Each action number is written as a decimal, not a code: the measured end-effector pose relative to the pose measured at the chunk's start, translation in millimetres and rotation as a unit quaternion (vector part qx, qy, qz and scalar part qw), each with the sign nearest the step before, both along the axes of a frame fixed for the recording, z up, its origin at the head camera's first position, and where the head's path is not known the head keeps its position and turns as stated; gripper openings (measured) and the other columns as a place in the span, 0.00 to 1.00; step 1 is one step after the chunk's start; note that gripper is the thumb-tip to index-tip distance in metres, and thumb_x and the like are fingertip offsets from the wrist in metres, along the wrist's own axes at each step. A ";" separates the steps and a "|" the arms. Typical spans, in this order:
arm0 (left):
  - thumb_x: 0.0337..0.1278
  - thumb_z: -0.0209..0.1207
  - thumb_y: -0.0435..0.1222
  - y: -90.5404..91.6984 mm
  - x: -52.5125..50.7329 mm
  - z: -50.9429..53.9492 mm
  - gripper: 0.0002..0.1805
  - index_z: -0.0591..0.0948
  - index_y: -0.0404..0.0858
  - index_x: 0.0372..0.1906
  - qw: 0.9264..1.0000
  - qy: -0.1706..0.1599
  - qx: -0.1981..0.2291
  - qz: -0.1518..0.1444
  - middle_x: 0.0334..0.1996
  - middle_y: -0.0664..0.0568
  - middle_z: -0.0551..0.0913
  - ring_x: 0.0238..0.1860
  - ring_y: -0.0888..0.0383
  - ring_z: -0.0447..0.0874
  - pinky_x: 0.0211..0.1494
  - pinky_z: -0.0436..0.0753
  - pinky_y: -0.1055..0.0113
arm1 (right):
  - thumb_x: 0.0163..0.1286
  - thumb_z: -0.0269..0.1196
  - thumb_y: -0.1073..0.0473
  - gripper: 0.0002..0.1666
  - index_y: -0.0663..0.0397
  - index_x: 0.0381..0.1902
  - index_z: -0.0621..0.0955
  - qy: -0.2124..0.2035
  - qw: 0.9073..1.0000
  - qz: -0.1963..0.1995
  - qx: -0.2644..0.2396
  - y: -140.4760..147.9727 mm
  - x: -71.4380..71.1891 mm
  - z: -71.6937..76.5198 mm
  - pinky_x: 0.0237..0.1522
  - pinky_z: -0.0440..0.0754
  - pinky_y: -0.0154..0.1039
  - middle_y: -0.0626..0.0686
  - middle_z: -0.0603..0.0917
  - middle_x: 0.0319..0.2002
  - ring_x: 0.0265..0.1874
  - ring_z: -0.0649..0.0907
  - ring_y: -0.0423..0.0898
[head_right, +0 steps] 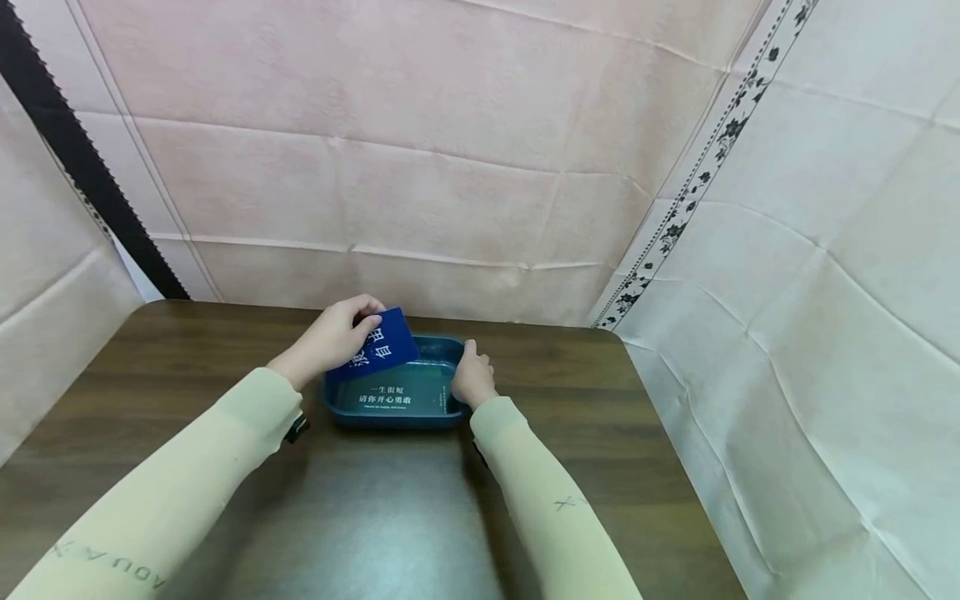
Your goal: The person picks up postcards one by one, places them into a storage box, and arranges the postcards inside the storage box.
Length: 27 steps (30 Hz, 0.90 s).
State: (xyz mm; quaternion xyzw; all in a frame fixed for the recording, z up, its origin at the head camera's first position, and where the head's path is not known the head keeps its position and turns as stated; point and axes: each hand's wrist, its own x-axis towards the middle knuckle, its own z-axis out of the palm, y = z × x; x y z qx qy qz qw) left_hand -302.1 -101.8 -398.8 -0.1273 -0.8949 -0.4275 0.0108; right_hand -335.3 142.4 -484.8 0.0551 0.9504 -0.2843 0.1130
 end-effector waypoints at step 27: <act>0.76 0.53 0.36 4.0 -7.7 -46.0 0.10 0.78 0.40 0.55 0.997 -0.028 -0.064 -0.041 0.48 0.45 0.82 0.45 0.49 0.80 0.58 0.81 0.48 | 0.70 0.61 0.70 0.45 0.47 0.77 0.53 -0.004 1.000 -0.009 -0.003 -0.4 -4.4 -2.5 0.62 0.74 0.62 0.65 0.68 0.66 0.59 0.74 0.59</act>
